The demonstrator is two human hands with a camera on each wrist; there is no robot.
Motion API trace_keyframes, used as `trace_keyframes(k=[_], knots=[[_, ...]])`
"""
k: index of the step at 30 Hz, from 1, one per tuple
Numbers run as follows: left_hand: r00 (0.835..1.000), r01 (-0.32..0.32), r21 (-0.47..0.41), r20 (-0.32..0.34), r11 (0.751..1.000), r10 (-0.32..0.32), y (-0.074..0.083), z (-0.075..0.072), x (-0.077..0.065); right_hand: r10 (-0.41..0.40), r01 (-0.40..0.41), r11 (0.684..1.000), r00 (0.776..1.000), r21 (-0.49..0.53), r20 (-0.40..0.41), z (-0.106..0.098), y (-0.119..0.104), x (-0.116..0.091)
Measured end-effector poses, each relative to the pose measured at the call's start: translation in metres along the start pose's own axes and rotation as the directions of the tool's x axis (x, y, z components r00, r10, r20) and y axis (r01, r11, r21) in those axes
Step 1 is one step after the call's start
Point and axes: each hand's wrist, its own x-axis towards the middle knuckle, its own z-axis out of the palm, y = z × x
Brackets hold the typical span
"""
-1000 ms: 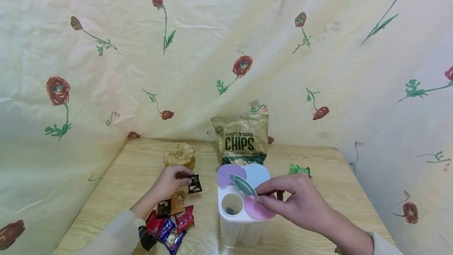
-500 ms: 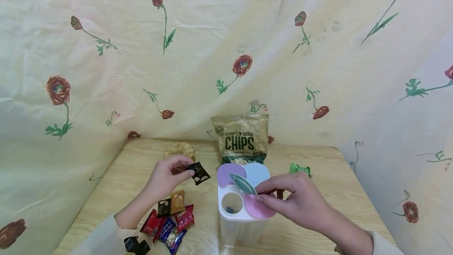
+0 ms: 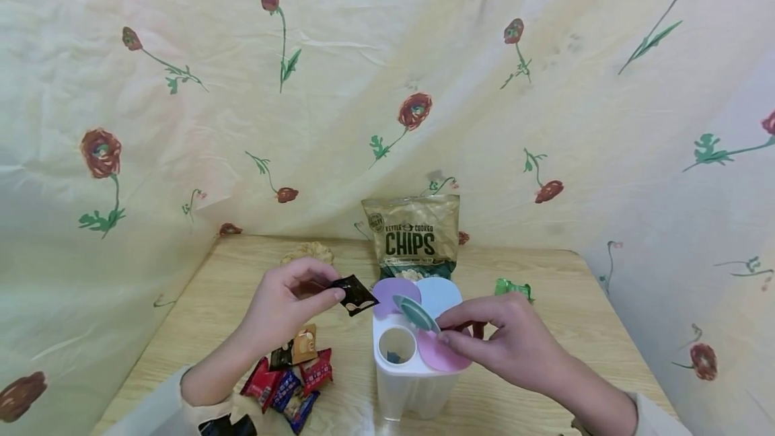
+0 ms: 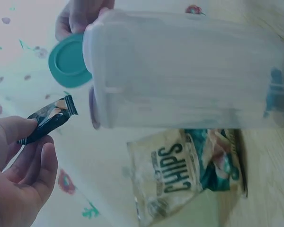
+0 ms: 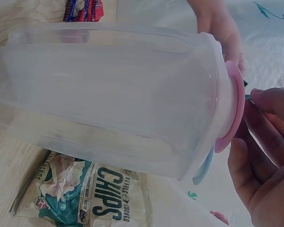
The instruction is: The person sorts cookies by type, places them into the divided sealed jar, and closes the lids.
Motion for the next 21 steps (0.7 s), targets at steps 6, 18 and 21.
trace_keyframes(k=[6, 18, 21], knots=[[0.998, -0.028, -0.03, 0.048, 0.999, 0.029, 0.012, 0.009, -0.002, -0.002, 0.002, 1.0, 1.0, -0.003, -0.003, 0.0, 0.0, 0.0], [0.994, -0.025, -0.05, 0.101, 0.998, 0.03, 0.021, 0.033, -0.006, 0.002, -0.002, 1.0, 1.0, -0.002, -0.001, 0.0, 0.001, 0.0], [0.993, -0.019, -0.021, 0.117, 1.0, 0.022, 0.021, 0.038, -0.006, 0.003, -0.003, 1.0, 1.0, -0.003, -0.002, 0.0, 0.001, 0.001]])
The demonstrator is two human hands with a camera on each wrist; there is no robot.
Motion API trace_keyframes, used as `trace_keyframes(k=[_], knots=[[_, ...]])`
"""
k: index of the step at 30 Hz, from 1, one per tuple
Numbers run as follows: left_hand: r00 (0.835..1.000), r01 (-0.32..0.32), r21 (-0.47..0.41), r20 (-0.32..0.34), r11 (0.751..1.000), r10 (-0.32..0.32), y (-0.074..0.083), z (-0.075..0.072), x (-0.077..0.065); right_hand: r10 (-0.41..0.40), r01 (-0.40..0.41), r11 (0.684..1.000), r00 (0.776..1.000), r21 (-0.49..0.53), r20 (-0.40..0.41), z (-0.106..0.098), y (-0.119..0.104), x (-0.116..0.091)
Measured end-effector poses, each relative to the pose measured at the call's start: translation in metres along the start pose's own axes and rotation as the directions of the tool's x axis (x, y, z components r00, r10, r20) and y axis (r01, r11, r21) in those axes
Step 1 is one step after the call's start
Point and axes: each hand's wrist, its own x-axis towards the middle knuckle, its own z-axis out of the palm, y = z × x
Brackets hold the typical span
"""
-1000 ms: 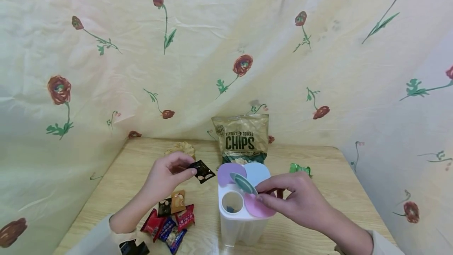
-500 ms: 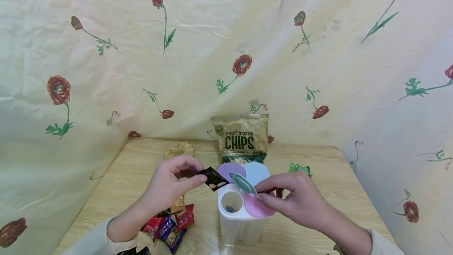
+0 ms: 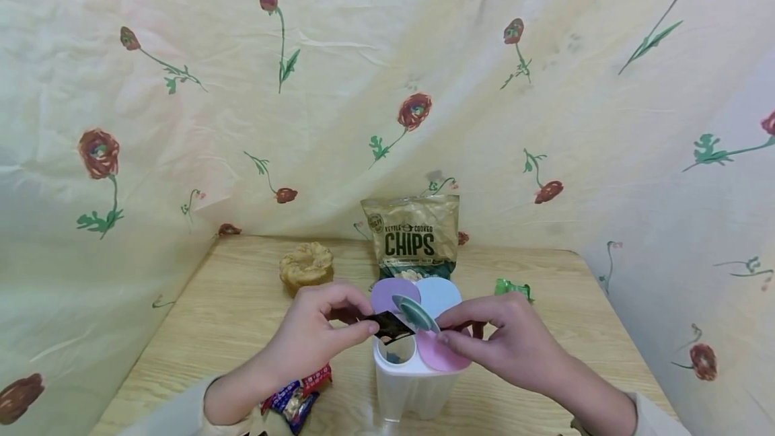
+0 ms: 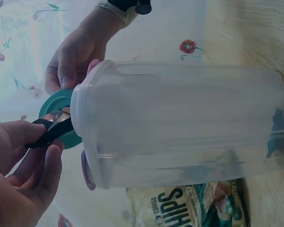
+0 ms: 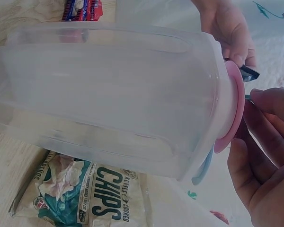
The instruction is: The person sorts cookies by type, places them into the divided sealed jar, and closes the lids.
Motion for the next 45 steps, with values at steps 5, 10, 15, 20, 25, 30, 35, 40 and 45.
trace_keyframes(k=[5, 10, 15, 20, 25, 30, 35, 40, 45], knots=[[0.999, 0.013, 0.02, 0.034, 1.0, -0.013, -0.002, 0.006, 0.001, 0.017, -0.017, 1.0, 1.0, -0.003, 0.005, 0.0, -0.001, 0.001], [0.996, 0.007, 0.037, 0.083, 0.999, -0.01, -0.002, 0.008, 0.002, 0.039, -0.039, 0.999, 0.999, -0.003, 0.019, -0.001, -0.001, 0.002], [0.991, 0.042, 0.069, 0.124, 0.997, -0.05, 0.0, 0.008, 0.005, 0.065, -0.065, 0.998, 0.997, 0.004, 0.037, -0.001, -0.001, 0.001], [0.985, 0.014, 0.152, 0.17, 0.988, -0.04, 0.003, 0.01, 0.006, 0.051, -0.051, 0.999, 0.998, 0.004, 0.028, -0.002, -0.001, 0.0], [0.979, -0.01, 0.2, 0.2, 0.98, -0.031, 0.004, 0.011, 0.007, 0.052, -0.052, 0.999, 0.998, 0.011, 0.026, -0.002, 0.0, 0.0], [0.975, 0.003, 0.246, 0.213, 0.969, -0.057, 0.007, 0.011, 0.012, 0.062, -0.062, 0.998, 0.998, 0.008, 0.027, -0.002, 0.0, 0.0], [0.969, -0.007, 0.321, 0.237, 0.947, -0.073, 0.012, 0.01, 0.017, 0.083, -0.084, 0.996, 0.996, 0.017, 0.023, 0.0, -0.002, 0.0], [0.961, -0.012, 0.394, 0.26, 0.919, -0.098, 0.019, 0.009, 0.019, 0.119, -0.119, 0.993, 0.993, 0.019, 0.023, 0.001, -0.005, 0.0], [0.952, -0.054, 0.446, 0.294, 0.894, -0.089, 0.027, 0.008, 0.021, 0.127, -0.127, 0.992, 0.992, 0.017, 0.025, 0.002, -0.006, 0.001]])
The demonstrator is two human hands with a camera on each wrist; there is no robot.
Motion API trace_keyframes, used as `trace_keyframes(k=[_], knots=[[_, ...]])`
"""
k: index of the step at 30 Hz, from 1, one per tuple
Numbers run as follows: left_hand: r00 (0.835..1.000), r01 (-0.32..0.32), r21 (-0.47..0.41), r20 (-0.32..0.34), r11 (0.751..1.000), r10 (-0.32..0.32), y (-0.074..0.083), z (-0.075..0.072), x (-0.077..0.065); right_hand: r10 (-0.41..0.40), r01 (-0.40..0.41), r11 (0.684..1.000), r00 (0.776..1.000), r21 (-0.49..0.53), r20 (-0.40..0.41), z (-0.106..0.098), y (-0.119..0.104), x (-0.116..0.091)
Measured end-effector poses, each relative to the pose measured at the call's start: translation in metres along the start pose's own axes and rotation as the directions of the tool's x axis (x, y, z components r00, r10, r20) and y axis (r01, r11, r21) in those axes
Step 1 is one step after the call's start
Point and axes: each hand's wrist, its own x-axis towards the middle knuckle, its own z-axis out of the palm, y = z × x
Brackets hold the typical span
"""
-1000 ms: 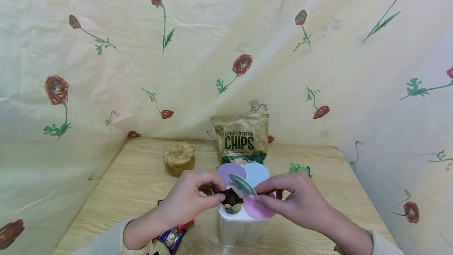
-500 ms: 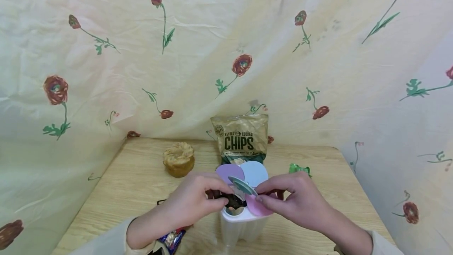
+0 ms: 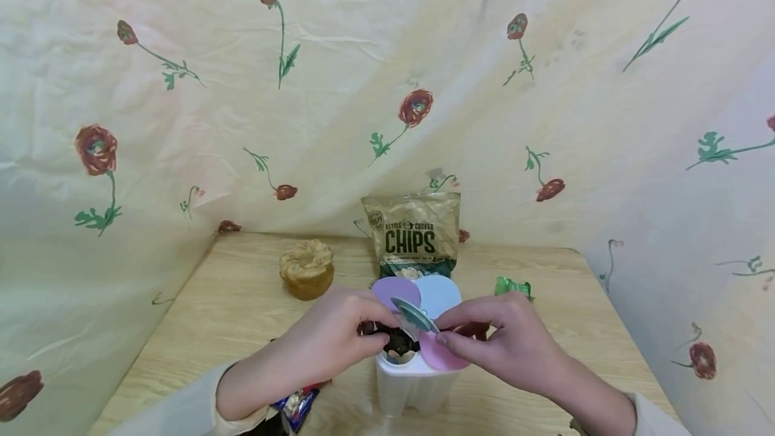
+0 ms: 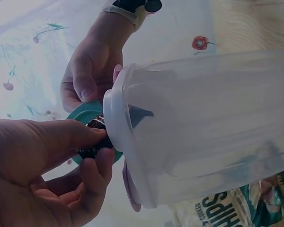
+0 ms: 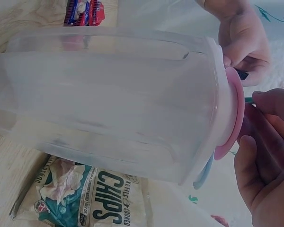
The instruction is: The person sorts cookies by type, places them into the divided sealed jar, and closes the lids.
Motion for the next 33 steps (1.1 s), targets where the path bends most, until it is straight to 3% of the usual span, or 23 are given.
trace_keyframes(k=[6, 14, 20, 29, 33], knots=[[0.999, 0.03, 0.022, 0.014, 0.999, -0.03, 0.002, 0.0, 0.003, 0.003, -0.003, 1.0, 1.0, -0.001, -0.004, 0.0, 0.0, -0.001], [0.993, 0.118, -0.037, 0.029, 0.992, -0.117, -0.001, 0.002, 0.002, 0.004, -0.004, 1.0, 1.0, -0.009, -0.006, 0.0, 0.0, -0.002], [0.995, 0.096, -0.019, 0.012, 0.995, -0.095, 0.001, 0.0, 0.0, -0.007, 0.006, 1.0, 1.0, -0.004, -0.009, 0.0, -0.001, -0.002], [0.999, 0.016, 0.125, 0.028, 0.992, -0.02, 0.003, 0.007, 0.003, -0.046, 0.046, 0.998, 0.999, 0.047, 0.002, 0.003, 0.002, -0.003], [0.997, 0.063, 0.115, 0.041, 0.991, -0.068, 0.003, 0.01, 0.005, -0.044, 0.044, 0.998, 0.999, 0.044, 0.003, 0.003, 0.002, -0.004]])
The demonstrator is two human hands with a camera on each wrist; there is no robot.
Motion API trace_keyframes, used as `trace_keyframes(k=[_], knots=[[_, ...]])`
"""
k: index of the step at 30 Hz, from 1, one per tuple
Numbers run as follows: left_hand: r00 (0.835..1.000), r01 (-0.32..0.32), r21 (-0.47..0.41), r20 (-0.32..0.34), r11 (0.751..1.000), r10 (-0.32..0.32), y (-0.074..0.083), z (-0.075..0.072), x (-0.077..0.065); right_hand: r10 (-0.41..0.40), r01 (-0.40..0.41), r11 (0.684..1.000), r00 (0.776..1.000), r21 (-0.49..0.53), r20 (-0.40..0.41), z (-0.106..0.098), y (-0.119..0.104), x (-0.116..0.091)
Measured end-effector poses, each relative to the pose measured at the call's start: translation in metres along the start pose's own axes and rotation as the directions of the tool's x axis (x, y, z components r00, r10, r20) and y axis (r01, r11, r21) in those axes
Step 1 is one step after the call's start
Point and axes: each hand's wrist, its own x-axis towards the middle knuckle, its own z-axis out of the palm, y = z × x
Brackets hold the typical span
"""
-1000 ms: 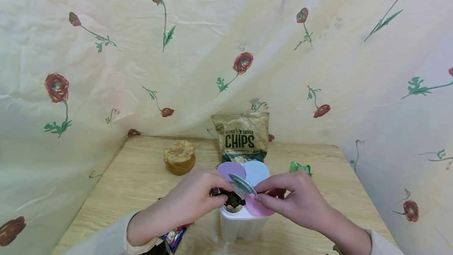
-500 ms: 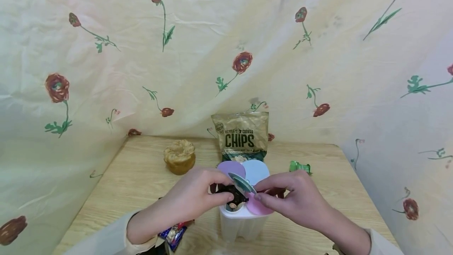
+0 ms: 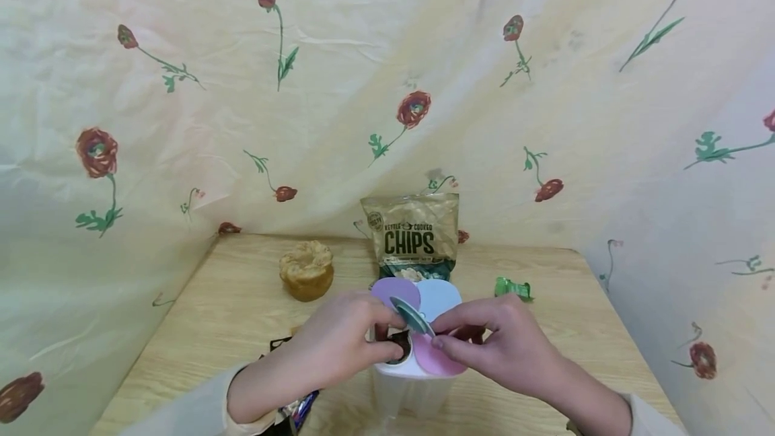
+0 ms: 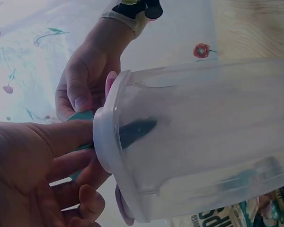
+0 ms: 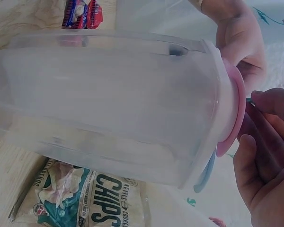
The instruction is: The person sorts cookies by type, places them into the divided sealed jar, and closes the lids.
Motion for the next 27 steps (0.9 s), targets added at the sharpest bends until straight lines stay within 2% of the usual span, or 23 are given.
trace_keyframes(k=[4, 8, 12, 16, 20, 22, 27], knots=[[0.999, 0.035, -0.039, -0.02, 0.999, -0.036, 0.0, 0.0, -0.003, -0.004, 0.004, 1.0, 1.0, -0.002, -0.001, 0.0, 0.0, 0.0], [0.999, -0.016, -0.051, -0.038, 0.999, 0.014, -0.002, 0.0, -0.005, -0.002, 0.002, 1.0, 1.0, 0.004, 0.001, 0.0, 0.0, 0.0], [0.998, -0.046, -0.111, -0.035, 0.993, 0.042, -0.008, 0.002, -0.007, 0.002, -0.002, 1.0, 1.0, 0.0, -0.002, 0.0, 0.0, 0.0], [0.998, -0.05, -0.227, -0.047, 0.973, 0.04, -0.017, -0.001, -0.012, 0.021, -0.021, 1.0, 1.0, -0.013, 0.004, 0.0, -0.003, 0.002], [0.995, -0.069, -0.344, -0.097, 0.936, 0.038, -0.029, -0.006, -0.017, 0.006, -0.005, 1.0, 1.0, -0.02, 0.009, 0.0, -0.003, 0.003], [0.993, -0.059, -0.375, -0.121, 0.925, 0.014, -0.037, -0.009, -0.019, 0.0, 0.001, 1.0, 1.0, -0.02, 0.012, 0.0, -0.003, 0.004], [0.986, 0.046, -0.427, -0.126, 0.903, -0.109, -0.069, -0.017, -0.02, 0.002, -0.002, 1.0, 1.0, -0.021, 0.009, 0.001, -0.003, 0.003]])
